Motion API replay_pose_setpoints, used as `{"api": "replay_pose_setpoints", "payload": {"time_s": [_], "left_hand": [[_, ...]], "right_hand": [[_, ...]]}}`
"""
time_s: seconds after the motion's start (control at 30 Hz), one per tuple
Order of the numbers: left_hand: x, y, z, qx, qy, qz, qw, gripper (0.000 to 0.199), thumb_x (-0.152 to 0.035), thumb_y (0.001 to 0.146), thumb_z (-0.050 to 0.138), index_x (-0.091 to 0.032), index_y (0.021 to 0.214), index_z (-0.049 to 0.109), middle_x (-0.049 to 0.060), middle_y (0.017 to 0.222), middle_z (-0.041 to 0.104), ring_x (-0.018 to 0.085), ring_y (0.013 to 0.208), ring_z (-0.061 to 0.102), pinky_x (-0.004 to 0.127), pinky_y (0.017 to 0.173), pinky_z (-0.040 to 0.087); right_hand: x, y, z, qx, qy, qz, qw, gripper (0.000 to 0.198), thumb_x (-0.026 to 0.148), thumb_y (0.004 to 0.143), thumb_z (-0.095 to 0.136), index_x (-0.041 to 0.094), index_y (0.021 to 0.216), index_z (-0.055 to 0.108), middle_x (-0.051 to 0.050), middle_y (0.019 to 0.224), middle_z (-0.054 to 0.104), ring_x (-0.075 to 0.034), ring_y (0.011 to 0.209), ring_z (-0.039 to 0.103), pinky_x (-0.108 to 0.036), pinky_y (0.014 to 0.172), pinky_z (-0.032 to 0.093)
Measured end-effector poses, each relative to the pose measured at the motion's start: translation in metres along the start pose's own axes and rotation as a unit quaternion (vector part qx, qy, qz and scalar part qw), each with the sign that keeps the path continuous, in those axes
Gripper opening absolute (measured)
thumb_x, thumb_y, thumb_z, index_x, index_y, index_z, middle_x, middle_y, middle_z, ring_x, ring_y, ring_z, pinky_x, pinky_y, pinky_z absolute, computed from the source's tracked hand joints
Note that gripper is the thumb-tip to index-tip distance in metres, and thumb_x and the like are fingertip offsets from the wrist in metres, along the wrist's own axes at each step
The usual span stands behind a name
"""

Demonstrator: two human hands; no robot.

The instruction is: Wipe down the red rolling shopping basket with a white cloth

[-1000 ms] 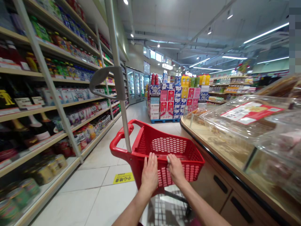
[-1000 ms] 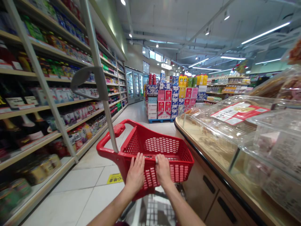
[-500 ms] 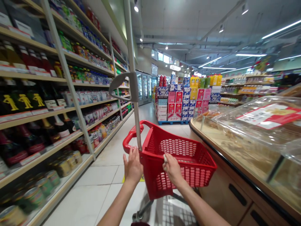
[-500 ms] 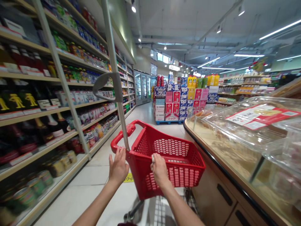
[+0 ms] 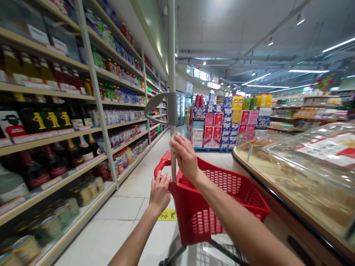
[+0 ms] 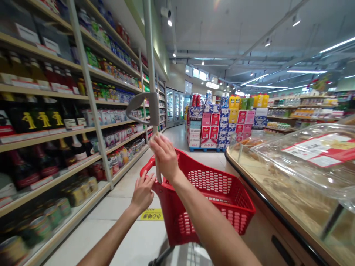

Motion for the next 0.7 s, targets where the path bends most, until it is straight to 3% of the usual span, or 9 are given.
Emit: {"api": "replay_pose_setpoints", "payload": {"time_s": [0.07, 0.13, 0.27, 0.33, 0.4, 0.5, 0.57, 0.63, 0.7], "left_hand": [[-0.002, 0.002, 0.001, 0.004, -0.009, 0.020, 1.000, 0.055, -0.001, 0.061, 0.039, -0.018, 0.113, 0.051, 0.005, 0.126, 0.048, 0.025, 0.126, 0.025, 0.047, 0.100, 0.027], [-0.002, 0.001, 0.002, -0.003, -0.014, 0.031, 0.999, 0.058, 0.001, 0.060, 0.039, -0.018, 0.113, 0.051, 0.005, 0.125, 0.049, 0.024, 0.126, 0.025, 0.045, 0.100, 0.028], [0.000, -0.001, 0.004, -0.010, -0.034, 0.037, 0.999, 0.060, 0.001, 0.057, 0.039, -0.016, 0.114, 0.050, 0.005, 0.127, 0.047, 0.024, 0.127, 0.023, 0.045, 0.101, 0.028], [0.000, -0.002, 0.004, -0.011, -0.046, 0.040, 0.998, 0.062, 0.001, 0.056, 0.040, -0.015, 0.115, 0.049, 0.006, 0.128, 0.045, 0.025, 0.128, 0.022, 0.045, 0.102, 0.028], [0.000, -0.003, 0.004, -0.011, -0.051, 0.040, 0.998, 0.062, 0.001, 0.055, 0.040, -0.015, 0.115, 0.049, 0.005, 0.129, 0.045, 0.025, 0.128, 0.021, 0.045, 0.102, 0.027], [0.000, -0.004, 0.003, -0.007, -0.048, 0.042, 0.998, 0.062, 0.001, 0.056, 0.040, -0.016, 0.115, 0.049, 0.005, 0.129, 0.045, 0.024, 0.128, 0.020, 0.045, 0.103, 0.026], [0.000, -0.004, 0.004, -0.001, -0.047, 0.047, 0.998, 0.062, 0.001, 0.057, 0.040, -0.016, 0.115, 0.049, 0.005, 0.129, 0.044, 0.024, 0.128, 0.019, 0.044, 0.103, 0.026], [0.001, -0.004, 0.006, 0.006, -0.049, 0.046, 0.998, 0.063, 0.001, 0.056, 0.040, -0.015, 0.117, 0.048, 0.005, 0.129, 0.044, 0.023, 0.129, 0.018, 0.043, 0.103, 0.026], [0.002, -0.004, 0.008, 0.015, -0.049, 0.047, 0.998, 0.065, 0.001, 0.056, 0.040, -0.015, 0.119, 0.046, 0.005, 0.130, 0.043, 0.023, 0.129, 0.018, 0.044, 0.103, 0.025]], "right_hand": [[0.004, 0.038, 0.007, 0.020, -0.036, -0.069, 0.997, 0.033, 0.015, 0.087, 0.033, 0.021, 0.115, 0.050, -0.002, 0.128, 0.044, -0.017, 0.128, 0.022, -0.044, 0.105, 0.022], [0.005, 0.037, 0.021, 0.078, -0.062, -0.123, 0.987, 0.034, 0.014, 0.088, 0.031, 0.019, 0.117, 0.049, -0.003, 0.129, 0.044, -0.017, 0.129, 0.018, -0.044, 0.106, 0.018], [0.012, -0.051, 0.050, 0.249, -0.058, -0.207, 0.944, 0.034, 0.015, 0.087, 0.035, 0.018, 0.119, 0.047, -0.005, 0.127, 0.046, -0.017, 0.128, 0.020, -0.041, 0.106, 0.020], [0.014, -0.082, 0.054, 0.299, -0.051, -0.222, 0.927, 0.034, 0.016, 0.087, 0.037, 0.018, 0.120, 0.046, -0.005, 0.125, 0.049, -0.016, 0.126, 0.026, -0.040, 0.105, 0.022], [0.013, -0.078, 0.052, 0.301, -0.063, -0.211, 0.928, 0.036, 0.014, 0.086, 0.036, 0.019, 0.121, 0.045, -0.005, 0.126, 0.048, -0.016, 0.126, 0.027, -0.041, 0.105, 0.022], [0.003, -0.037, 0.042, 0.239, -0.091, -0.160, 0.953, 0.038, 0.011, 0.087, 0.033, 0.021, 0.122, 0.044, -0.003, 0.130, 0.043, -0.017, 0.128, 0.021, -0.043, 0.106, 0.018], [0.000, -0.030, 0.039, 0.215, -0.086, -0.142, 0.962, 0.038, 0.011, 0.087, 0.032, 0.021, 0.121, 0.045, -0.003, 0.130, 0.043, -0.016, 0.128, 0.020, -0.043, 0.106, 0.019], [0.005, -0.054, 0.045, 0.229, -0.064, -0.147, 0.960, 0.035, 0.013, 0.087, 0.034, 0.020, 0.119, 0.047, -0.003, 0.127, 0.046, -0.016, 0.127, 0.024, -0.041, 0.105, 0.023], [0.012, -0.100, 0.053, 0.253, -0.044, -0.139, 0.956, 0.032, 0.015, 0.088, 0.035, 0.020, 0.116, 0.050, -0.004, 0.121, 0.052, -0.016, 0.124, 0.031, -0.040, 0.103, 0.029]]}}
Point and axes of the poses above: each hand's wrist, its own y-axis towards the middle knuckle, its own z-axis out of the palm, x = y × z, the point moved 9 cm from there along y, towards the middle knuckle
